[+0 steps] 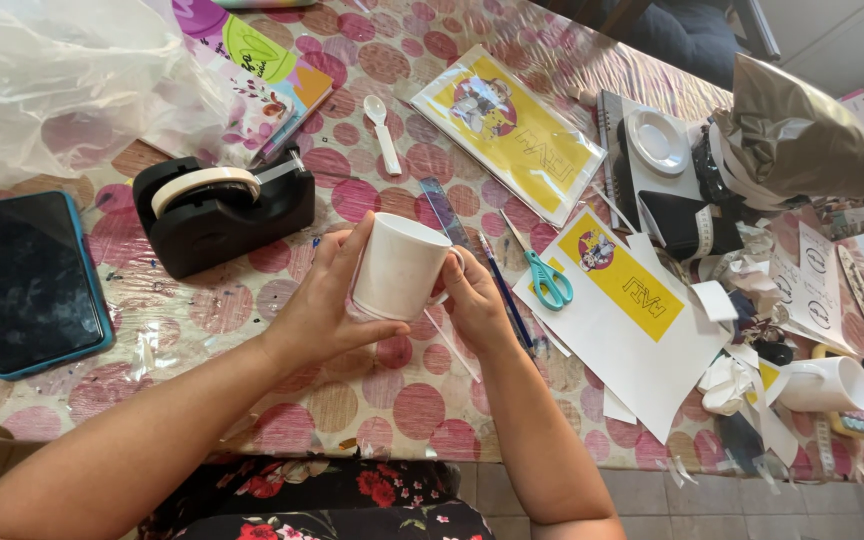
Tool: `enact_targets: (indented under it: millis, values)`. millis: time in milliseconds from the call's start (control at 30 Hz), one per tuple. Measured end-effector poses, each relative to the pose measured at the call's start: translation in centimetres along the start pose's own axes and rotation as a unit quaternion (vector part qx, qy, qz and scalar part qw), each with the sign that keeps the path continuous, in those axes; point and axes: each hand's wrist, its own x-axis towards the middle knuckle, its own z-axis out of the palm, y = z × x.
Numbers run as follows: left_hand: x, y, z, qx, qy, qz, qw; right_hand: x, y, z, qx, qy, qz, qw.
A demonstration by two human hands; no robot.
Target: The person applies adhesive tape to a white ceramic bottle and a white mug, smoothing the tape with their fingers. They then use scissors to cut a yellow printed label from a sheet of paper.
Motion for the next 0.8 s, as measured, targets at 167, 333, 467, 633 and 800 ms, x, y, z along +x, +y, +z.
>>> enact_targets:
  millis: [167,333,467,633,800]
  values:
    - [-0.1,0.0,0.0,0.000,0.005,-0.006,1.000,0.1,0.0,-0.1,0.000,0.001,-0.001,1.000]
    - [-0.1,0.0,0.0,0.000,0.004,0.006,1.000,0.1,-0.9,-0.1,-0.022,-0.032,0.002,0.999]
    - [-0.2,-0.5,0.1,0.000,0.007,0.017,1.000,-0.4,-1.0,-1.4,-0.076,-0.036,0.017,0.996]
    - [0.1,-0.6,0.2,-0.023,-0.016,0.084,0.996,-1.7,-5.2,-1.7,-0.042,-0.061,0.098,0.992]
    - [0.5,-0.5,0.3,0.001,0.016,0.055,0.998,4.3,-7.5,-2.3,-0.119,-0.050,0.078,0.989]
